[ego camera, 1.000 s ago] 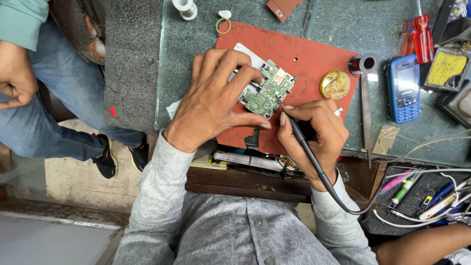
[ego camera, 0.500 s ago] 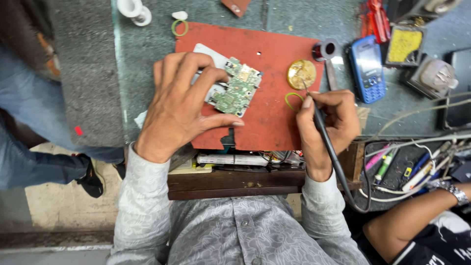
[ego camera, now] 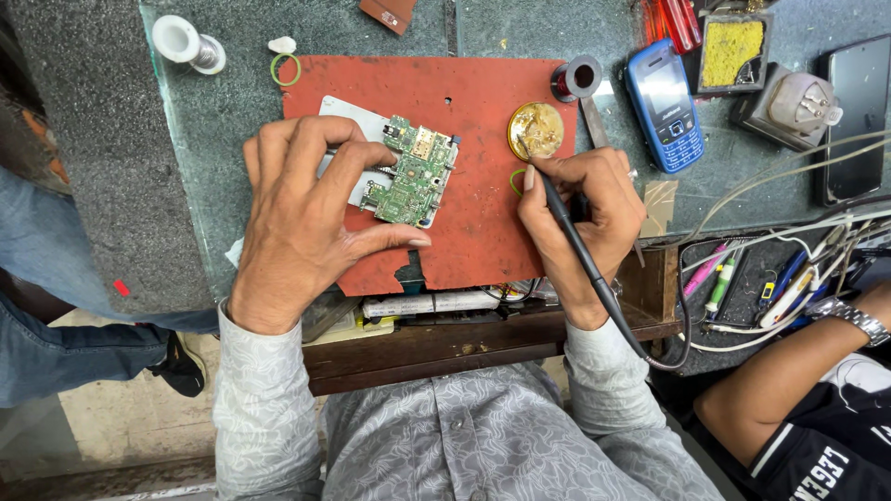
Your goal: The person holds a green circuit board steady on a red mat with one hand while using a soldering iron with the other, working on the board's components and occasionally repositioning the board and touching the iron to a small round tin on the bench.
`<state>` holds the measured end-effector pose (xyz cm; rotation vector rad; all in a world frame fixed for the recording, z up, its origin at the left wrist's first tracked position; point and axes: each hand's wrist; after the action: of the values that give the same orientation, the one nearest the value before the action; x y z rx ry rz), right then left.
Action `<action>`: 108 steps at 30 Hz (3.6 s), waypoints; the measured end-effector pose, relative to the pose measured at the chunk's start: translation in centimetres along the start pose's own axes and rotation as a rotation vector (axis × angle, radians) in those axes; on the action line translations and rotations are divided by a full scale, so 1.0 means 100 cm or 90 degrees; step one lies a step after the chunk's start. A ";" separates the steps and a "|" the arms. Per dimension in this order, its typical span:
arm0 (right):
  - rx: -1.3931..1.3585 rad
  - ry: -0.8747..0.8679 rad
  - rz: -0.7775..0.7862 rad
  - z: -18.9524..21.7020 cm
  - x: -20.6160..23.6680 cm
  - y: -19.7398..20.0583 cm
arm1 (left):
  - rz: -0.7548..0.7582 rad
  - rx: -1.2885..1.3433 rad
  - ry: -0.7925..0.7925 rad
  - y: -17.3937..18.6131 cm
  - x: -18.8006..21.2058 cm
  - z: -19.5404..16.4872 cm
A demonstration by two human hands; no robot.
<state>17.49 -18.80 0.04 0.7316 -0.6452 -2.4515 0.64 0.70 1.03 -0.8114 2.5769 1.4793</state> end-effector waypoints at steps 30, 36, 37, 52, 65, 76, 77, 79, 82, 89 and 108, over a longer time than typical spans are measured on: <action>-0.005 0.017 0.010 -0.004 -0.001 0.002 | 0.002 -0.008 -0.003 -0.001 0.001 0.001; -0.011 0.034 0.031 -0.006 0.001 0.006 | 0.004 -0.002 -0.008 0.001 0.000 0.001; -0.016 0.020 0.026 -0.006 0.001 0.006 | 0.001 -0.001 -0.012 0.000 0.000 0.001; -0.100 0.020 0.108 0.026 0.009 -0.006 | 0.000 0.033 -0.006 -0.001 0.001 0.004; -0.089 0.068 0.131 0.029 0.008 -0.016 | -0.002 0.044 -0.013 0.000 0.001 0.003; -0.081 0.083 0.128 0.029 0.010 -0.018 | -0.002 0.045 -0.012 0.000 0.001 0.003; -0.077 0.077 0.128 0.028 0.010 -0.018 | -0.002 0.044 -0.012 0.000 0.001 0.003; -0.072 0.077 0.125 0.029 0.010 -0.018 | -0.003 0.044 -0.012 0.000 0.001 0.003; -0.077 0.091 0.121 0.028 0.010 -0.019 | -0.003 0.041 -0.012 0.000 0.002 0.004; -0.070 0.098 0.114 0.028 0.010 -0.020 | -0.003 0.038 -0.011 -0.001 0.001 0.003; -0.065 0.123 0.106 0.027 0.011 -0.023 | -0.004 0.044 -0.006 -0.001 0.002 0.003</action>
<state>14.30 -16.89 0.39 0.8271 -0.4829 -2.2119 0.45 0.82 0.71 -0.8024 2.5997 1.3815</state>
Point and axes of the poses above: each hand's wrist, its own x-axis away from the middle knuckle, its own y-axis out of the back of the hand, z = x × y, and after that the axes turned 4 degrees about -z, right-handed
